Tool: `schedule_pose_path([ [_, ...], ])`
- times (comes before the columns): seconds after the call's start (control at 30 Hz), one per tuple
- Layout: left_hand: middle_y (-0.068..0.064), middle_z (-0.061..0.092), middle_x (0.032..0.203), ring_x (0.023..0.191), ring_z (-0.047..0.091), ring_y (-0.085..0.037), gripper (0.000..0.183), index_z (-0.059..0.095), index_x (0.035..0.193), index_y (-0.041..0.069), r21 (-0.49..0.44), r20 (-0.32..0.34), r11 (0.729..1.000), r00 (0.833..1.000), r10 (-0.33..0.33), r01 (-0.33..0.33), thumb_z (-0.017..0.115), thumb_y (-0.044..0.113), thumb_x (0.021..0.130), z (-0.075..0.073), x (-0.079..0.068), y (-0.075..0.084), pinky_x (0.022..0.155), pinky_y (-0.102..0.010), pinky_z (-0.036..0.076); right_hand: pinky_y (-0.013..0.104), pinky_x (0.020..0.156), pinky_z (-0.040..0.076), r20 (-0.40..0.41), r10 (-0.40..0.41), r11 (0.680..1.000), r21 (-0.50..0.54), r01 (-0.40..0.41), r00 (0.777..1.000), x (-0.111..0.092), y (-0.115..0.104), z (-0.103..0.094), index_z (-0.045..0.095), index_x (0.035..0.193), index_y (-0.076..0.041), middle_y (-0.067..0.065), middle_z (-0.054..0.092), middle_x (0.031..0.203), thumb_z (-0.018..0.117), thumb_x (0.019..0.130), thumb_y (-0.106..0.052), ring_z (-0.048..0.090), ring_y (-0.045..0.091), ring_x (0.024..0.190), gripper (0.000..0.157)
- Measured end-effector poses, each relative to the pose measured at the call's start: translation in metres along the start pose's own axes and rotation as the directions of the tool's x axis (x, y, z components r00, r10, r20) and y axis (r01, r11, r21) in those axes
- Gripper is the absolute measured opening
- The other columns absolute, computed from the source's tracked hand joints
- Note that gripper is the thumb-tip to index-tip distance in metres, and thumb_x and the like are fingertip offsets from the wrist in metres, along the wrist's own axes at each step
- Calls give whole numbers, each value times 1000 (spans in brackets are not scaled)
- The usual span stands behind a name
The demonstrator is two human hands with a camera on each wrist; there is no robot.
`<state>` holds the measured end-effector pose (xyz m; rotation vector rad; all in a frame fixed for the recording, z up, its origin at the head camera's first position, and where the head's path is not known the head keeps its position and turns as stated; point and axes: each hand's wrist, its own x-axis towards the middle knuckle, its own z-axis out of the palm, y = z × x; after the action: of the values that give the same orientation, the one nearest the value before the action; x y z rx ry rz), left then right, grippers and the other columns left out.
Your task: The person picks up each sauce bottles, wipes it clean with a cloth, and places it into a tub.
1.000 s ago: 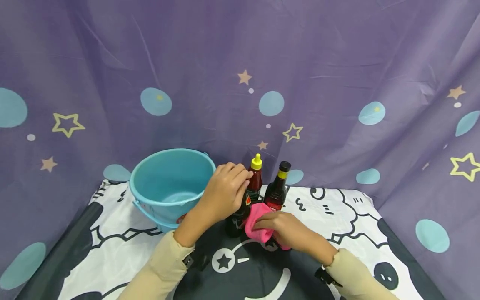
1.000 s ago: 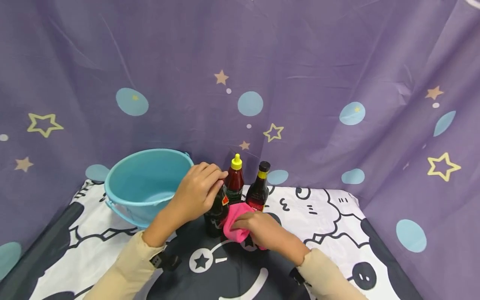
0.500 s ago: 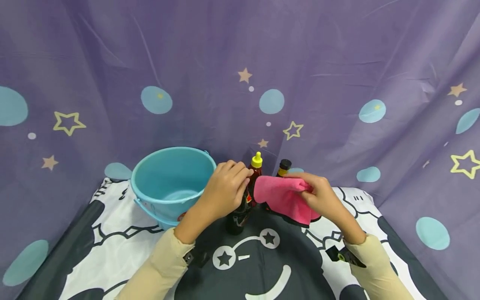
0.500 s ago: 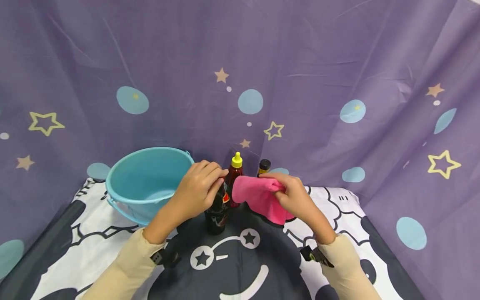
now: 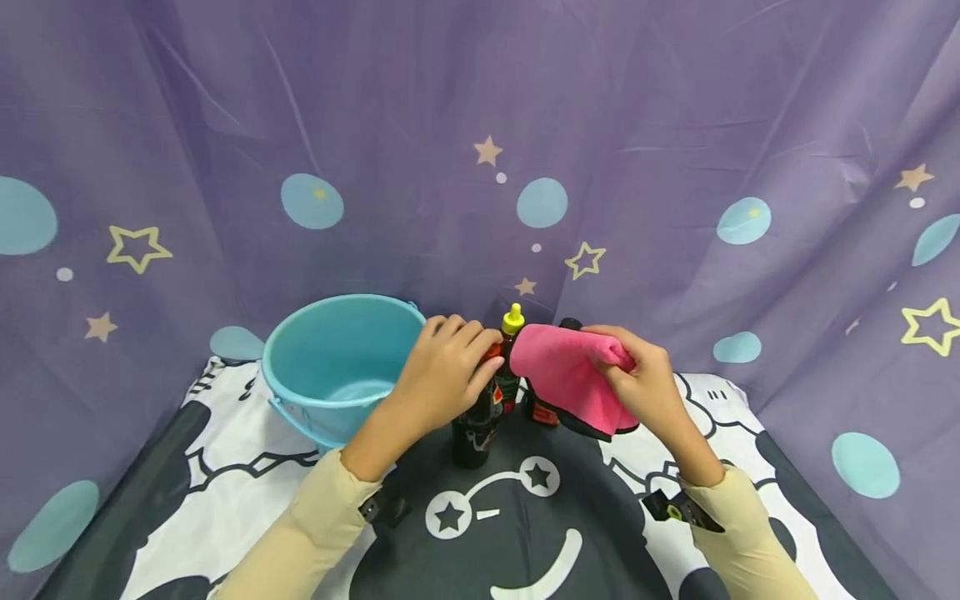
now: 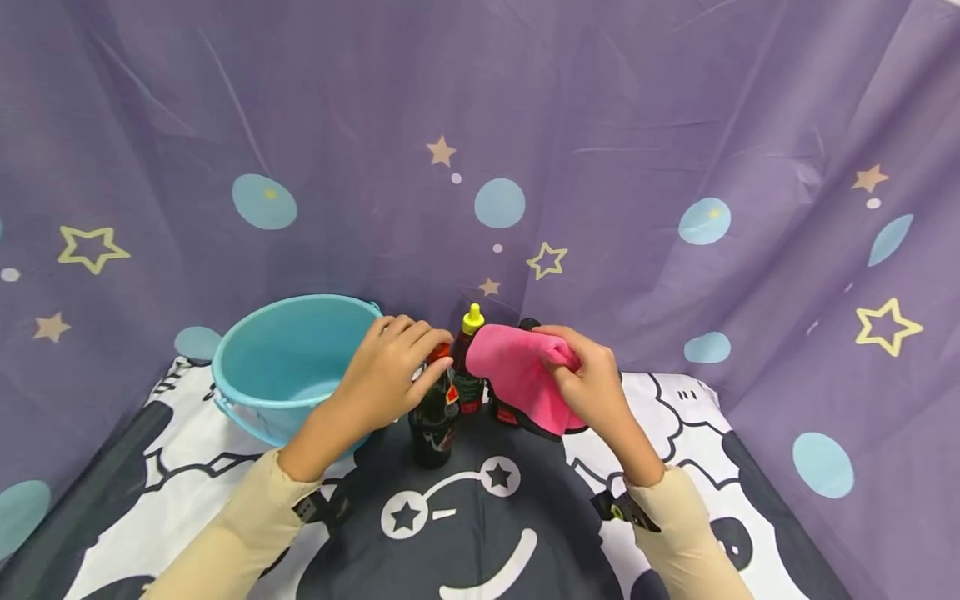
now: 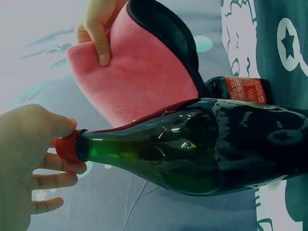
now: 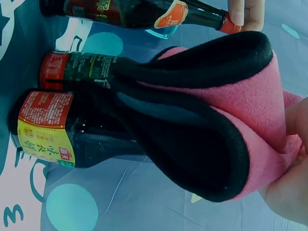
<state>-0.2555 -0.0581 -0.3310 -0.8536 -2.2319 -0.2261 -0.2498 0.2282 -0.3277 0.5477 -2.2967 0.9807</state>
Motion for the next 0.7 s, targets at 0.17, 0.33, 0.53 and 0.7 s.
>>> schedule_pose_path([
  [0.17,-2,68,99,94,60,-22,19,69,111,14,-26,-6,999,1000,29,-29,66,29,99,0,2,-1,94,-45,48,10,71,46,-79,18,1000,15,-17,997,2,-4,2,78,112,-15,4,77,99,72,86,2,61,7,83,31],
  [0.33,-1,69,101,96,61,-22,17,69,111,13,-87,0,995,999,43,-43,67,25,99,-1,1,-1,94,-45,47,9,77,45,-163,2,1000,25,2,987,5,-8,6,78,110,-12,7,78,101,72,85,3,63,1,89,30],
  [0.53,-1,70,104,99,61,-23,16,70,112,12,-193,-14,980,998,56,-57,68,19,98,-1,1,-7,96,-46,46,9,78,45,-204,-26,998,46,36,979,12,-16,13,78,110,-10,7,78,102,70,85,6,62,-7,91,31],
  [0.7,0,71,108,103,61,-22,18,69,115,14,-227,21,973,999,42,-36,67,22,99,-4,2,-12,98,-47,45,10,74,45,-214,-89,993,59,104,973,16,-21,21,78,111,-10,8,78,102,67,84,10,62,1,86,35],
])
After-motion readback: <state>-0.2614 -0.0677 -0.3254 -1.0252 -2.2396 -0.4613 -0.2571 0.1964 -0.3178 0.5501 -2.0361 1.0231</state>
